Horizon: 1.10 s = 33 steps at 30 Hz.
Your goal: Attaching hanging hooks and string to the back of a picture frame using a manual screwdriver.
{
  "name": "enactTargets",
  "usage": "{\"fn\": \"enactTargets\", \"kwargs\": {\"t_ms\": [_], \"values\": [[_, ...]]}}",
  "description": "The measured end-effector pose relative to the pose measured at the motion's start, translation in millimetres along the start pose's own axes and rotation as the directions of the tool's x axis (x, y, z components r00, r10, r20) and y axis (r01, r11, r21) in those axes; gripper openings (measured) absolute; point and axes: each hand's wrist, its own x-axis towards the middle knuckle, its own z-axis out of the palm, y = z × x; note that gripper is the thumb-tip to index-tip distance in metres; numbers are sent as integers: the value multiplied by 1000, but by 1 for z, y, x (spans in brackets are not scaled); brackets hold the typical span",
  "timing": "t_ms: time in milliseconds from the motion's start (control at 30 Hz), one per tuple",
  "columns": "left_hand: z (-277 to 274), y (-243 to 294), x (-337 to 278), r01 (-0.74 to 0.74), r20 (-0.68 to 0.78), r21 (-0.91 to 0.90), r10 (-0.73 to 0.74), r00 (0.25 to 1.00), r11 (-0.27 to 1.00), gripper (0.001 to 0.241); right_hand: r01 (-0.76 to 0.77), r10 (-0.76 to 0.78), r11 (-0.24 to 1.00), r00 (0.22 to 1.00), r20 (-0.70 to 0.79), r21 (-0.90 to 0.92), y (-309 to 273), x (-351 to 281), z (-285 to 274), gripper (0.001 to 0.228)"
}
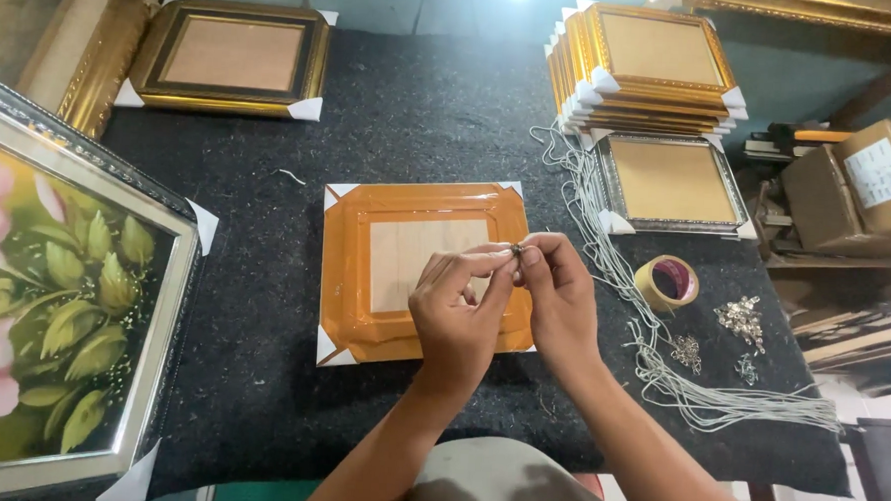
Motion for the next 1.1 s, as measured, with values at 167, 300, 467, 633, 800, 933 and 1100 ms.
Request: {"fn": "enactTargets", "kwargs": {"t_ms": [167,300,467,633,800,933,1100], "values": [[3,-1,-1,-24,-33,20,25,999,1000,10,-3,4,1000,1000,-30,6,-1,0,-1,17],[3,-1,0,-39,-45,42,41,998,998,10,-10,10,1000,1000,-21,-10,-9,0,0,15],[3,-2,0,-123,-51,68,126,991,990,14,2,-3,999,1000,-10,-43,-9,1,-2,15],[5,-3,-3,-172,-26,96,176,984,980,18,105,-108,986,994,-14,-129,-2,1,-8,20],[7,-2,-6,-25,-32,33,26,999,999,13,126,-126,969,992,14,-214,-18,5,-8,30],[5,3,-2,12,-29,41,-11,1000,999,11,-25,25,999,1000,-13,-19,-15,4,-8,19],[5,5,0,43,-32,17,-42,999,999,10,-43,43,999,999,18,-18,-15,3,-6,11]]}}
